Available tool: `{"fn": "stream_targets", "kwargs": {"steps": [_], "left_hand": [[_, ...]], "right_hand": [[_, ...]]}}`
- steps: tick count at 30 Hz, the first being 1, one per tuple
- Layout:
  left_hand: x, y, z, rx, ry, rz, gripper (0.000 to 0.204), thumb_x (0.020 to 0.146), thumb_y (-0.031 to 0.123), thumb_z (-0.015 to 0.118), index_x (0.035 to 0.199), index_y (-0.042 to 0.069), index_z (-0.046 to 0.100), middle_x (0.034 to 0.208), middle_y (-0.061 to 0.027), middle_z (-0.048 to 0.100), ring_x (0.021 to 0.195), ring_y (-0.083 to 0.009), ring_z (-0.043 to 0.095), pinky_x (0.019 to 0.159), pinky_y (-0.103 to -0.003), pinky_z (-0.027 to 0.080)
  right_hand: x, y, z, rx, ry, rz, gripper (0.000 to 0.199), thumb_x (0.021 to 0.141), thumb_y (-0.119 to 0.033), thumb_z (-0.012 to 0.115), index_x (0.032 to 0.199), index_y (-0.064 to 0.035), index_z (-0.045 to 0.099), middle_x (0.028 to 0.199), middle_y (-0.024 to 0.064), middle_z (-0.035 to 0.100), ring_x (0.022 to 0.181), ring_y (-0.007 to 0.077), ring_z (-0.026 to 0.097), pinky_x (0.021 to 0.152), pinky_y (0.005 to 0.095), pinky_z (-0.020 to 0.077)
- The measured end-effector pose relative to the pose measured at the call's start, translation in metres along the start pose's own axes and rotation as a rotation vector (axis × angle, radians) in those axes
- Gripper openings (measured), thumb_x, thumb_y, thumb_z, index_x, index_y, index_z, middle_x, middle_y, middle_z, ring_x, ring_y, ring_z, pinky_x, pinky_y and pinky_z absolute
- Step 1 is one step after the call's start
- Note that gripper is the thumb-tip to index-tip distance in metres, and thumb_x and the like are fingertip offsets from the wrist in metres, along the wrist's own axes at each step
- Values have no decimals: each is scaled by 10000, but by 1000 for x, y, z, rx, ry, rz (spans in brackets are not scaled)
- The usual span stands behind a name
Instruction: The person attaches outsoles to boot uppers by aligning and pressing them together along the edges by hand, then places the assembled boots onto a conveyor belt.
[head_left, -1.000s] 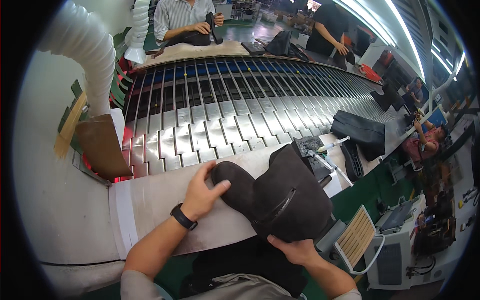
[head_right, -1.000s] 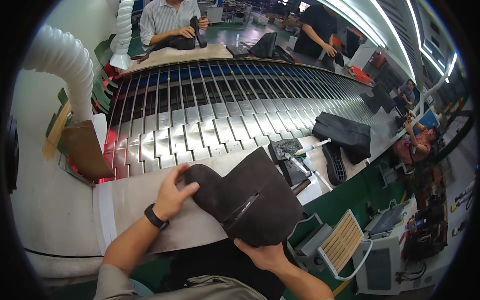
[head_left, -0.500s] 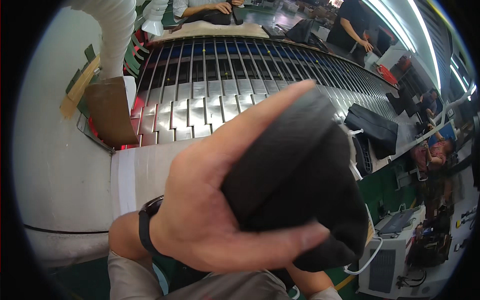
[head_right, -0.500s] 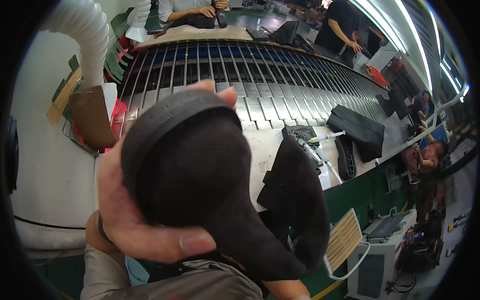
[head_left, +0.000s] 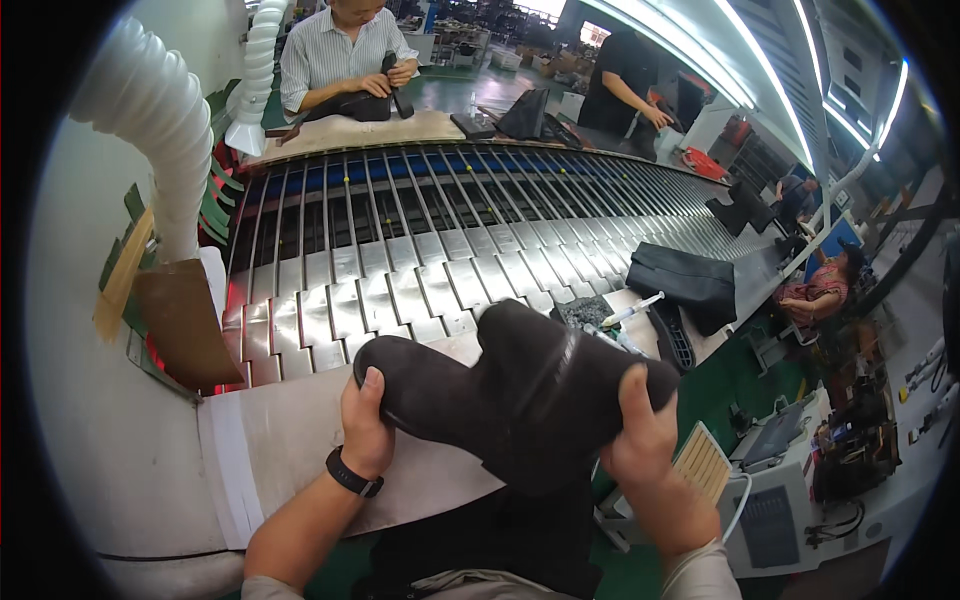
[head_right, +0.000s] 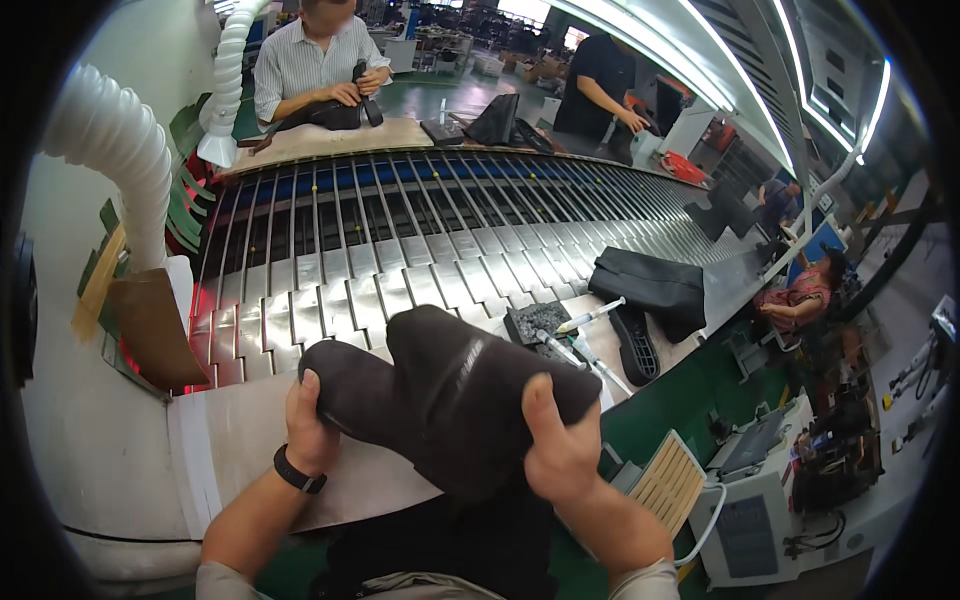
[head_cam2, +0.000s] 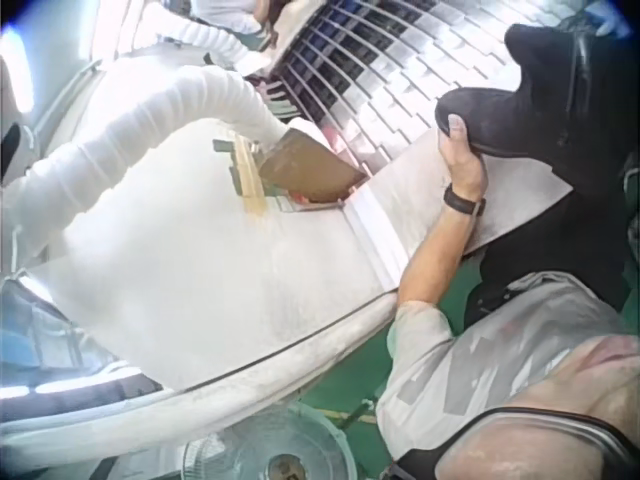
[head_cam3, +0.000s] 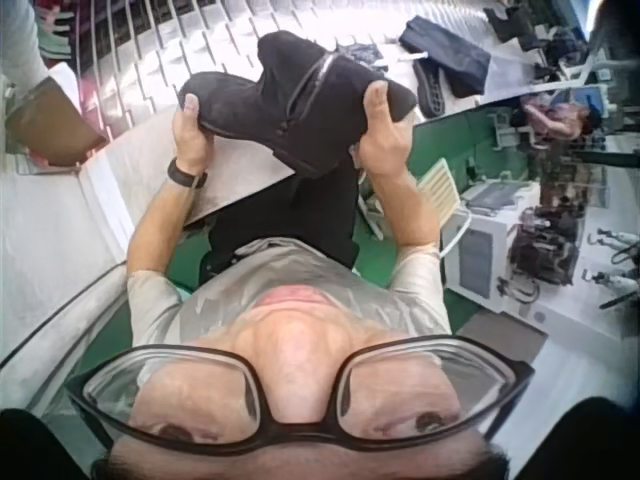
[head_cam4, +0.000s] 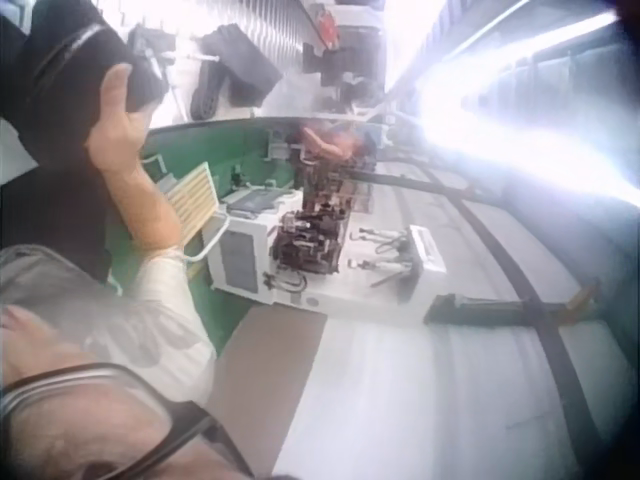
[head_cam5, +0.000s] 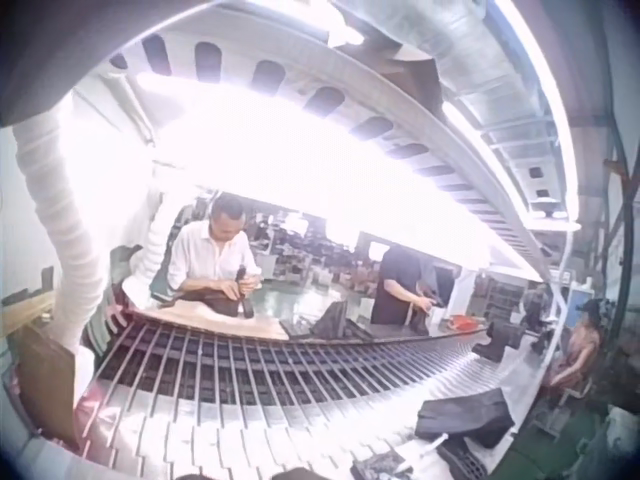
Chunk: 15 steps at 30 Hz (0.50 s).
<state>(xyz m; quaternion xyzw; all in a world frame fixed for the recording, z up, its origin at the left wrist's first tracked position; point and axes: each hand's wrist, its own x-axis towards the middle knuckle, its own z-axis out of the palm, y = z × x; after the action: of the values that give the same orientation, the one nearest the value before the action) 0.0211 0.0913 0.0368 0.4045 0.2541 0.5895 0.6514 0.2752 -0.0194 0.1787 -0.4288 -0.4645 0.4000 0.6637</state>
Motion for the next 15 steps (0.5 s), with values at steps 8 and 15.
{"fn": "stream_targets", "kwargs": {"steps": [8,15], "left_hand": [[6,-8,-5,226,5,-408,537,1127,394,553,1473,-15,518,1370,-171,660,1146,-265,719,945,-407,604],[-14,-18,-9,524,-136,-232,421,1011,221,750,1299,-67,643,1180,-144,746,1017,-188,747,892,-326,599]], "right_hand": [[214,-20,89,-431,98,84,457,1030,-392,744,961,59,761,879,101,766,766,151,718,682,307,573],[300,107,76,-593,251,-73,453,1010,-369,724,1022,80,784,959,175,799,897,268,755,840,404,556]]}}
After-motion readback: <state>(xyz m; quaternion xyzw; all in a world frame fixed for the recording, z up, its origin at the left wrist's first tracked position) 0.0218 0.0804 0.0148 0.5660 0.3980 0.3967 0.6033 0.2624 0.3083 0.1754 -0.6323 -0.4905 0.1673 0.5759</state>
